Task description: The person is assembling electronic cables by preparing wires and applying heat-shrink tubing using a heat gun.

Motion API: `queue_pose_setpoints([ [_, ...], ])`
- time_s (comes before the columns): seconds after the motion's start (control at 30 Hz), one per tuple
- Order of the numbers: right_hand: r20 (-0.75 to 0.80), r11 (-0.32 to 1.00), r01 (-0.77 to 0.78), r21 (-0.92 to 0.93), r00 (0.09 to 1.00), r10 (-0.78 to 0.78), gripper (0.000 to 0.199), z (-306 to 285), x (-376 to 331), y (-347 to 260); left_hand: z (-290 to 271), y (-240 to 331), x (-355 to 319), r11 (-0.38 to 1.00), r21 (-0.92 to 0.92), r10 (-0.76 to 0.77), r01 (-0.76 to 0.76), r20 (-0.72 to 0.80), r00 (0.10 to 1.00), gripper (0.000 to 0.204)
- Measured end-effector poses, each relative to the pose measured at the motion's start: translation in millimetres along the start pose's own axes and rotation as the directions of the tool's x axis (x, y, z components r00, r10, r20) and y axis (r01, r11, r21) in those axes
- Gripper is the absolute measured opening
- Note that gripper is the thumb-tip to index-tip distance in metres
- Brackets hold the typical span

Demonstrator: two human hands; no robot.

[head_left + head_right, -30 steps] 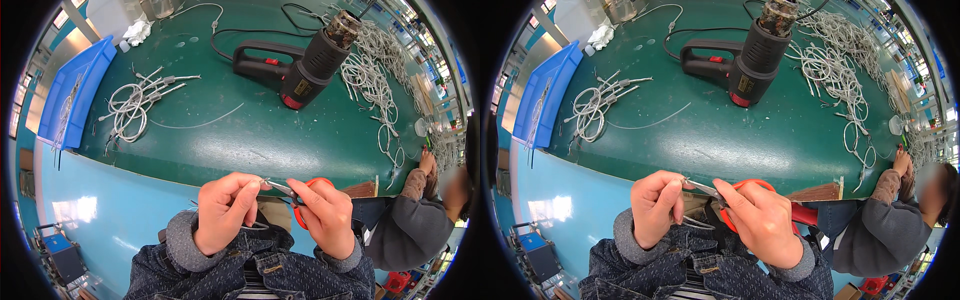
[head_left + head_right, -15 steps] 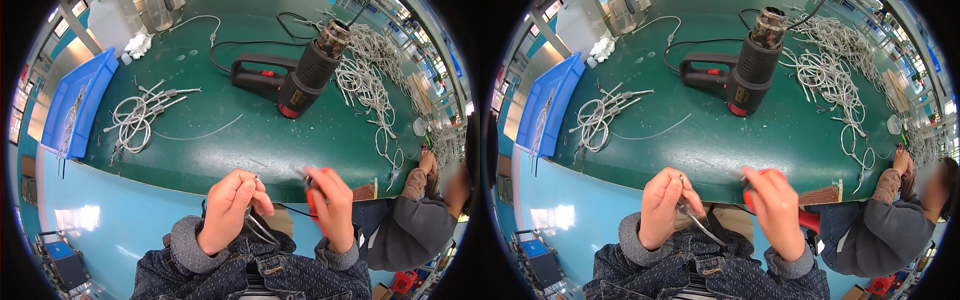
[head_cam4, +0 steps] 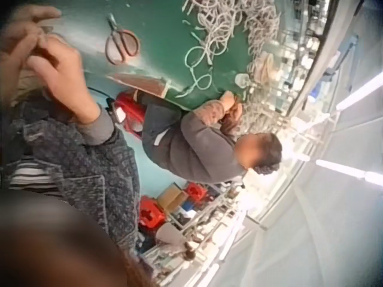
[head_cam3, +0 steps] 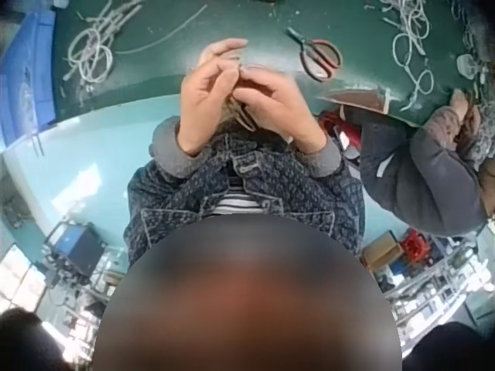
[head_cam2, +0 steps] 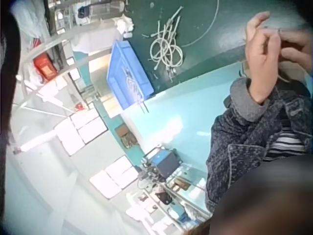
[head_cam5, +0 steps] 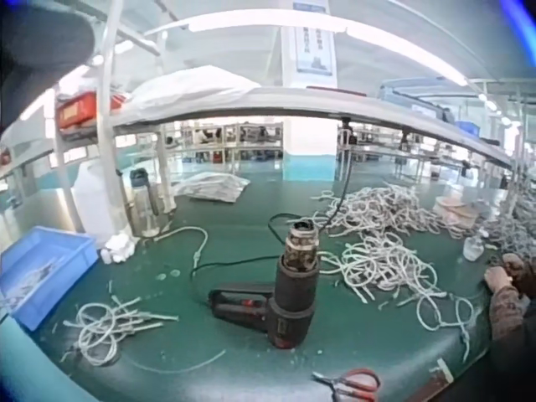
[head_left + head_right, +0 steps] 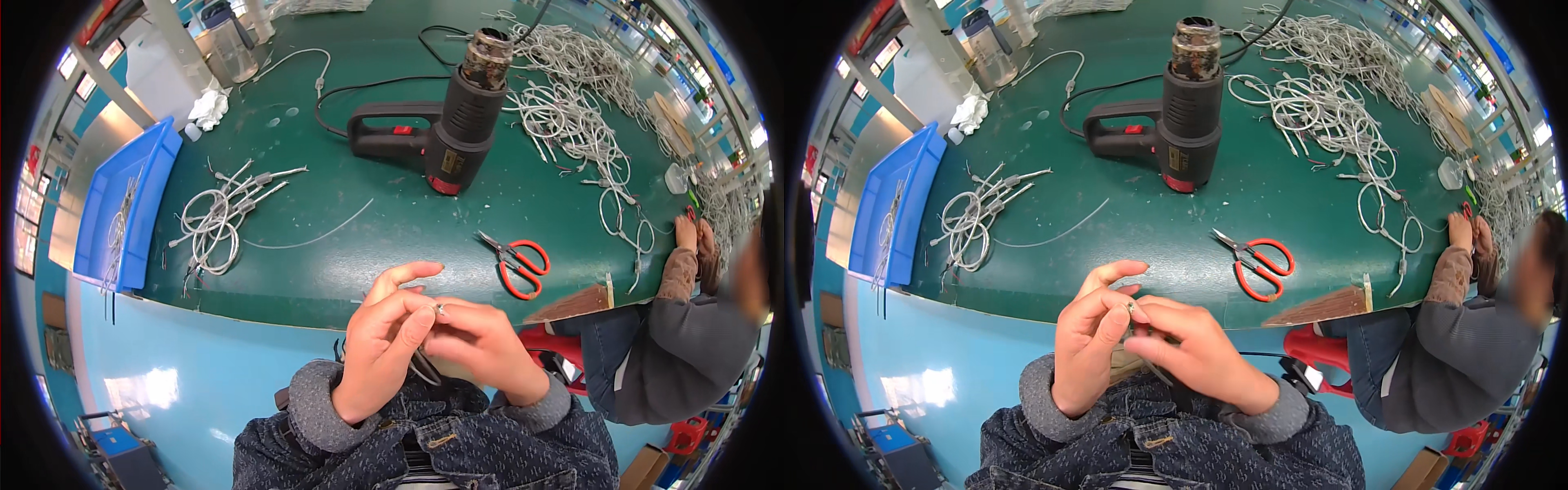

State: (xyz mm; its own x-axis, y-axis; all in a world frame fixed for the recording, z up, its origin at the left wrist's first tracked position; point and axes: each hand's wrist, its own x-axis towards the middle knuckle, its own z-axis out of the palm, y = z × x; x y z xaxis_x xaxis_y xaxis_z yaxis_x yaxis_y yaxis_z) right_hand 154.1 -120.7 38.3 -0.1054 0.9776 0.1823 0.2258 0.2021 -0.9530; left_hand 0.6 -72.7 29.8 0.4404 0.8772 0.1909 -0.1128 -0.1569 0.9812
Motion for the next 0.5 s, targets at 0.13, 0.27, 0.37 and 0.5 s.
queue_pose_setpoints([
  [0.13,0.073,0.876,-0.232,0.423,0.972,0.223,0.015,6,0,6,-2,11,3,0.986,0.159,0.059,-0.057,-0.007,0.998,0.012],
  [0.27,0.124,0.731,-0.346,0.588,0.932,0.341,0.012,7,-2,4,-4,14,4,0.943,0.305,0.155,-0.131,-0.056,0.986,0.011],
  [0.37,0.125,0.695,-0.353,0.627,0.925,0.358,0.014,6,-2,5,-5,11,4,0.919,0.357,0.206,-0.167,-0.072,0.976,0.013],
  [0.5,0.095,0.773,-0.333,0.540,0.937,0.337,0.013,7,-3,10,-7,8,4,0.892,0.401,0.248,-0.209,-0.045,0.968,0.016],
])
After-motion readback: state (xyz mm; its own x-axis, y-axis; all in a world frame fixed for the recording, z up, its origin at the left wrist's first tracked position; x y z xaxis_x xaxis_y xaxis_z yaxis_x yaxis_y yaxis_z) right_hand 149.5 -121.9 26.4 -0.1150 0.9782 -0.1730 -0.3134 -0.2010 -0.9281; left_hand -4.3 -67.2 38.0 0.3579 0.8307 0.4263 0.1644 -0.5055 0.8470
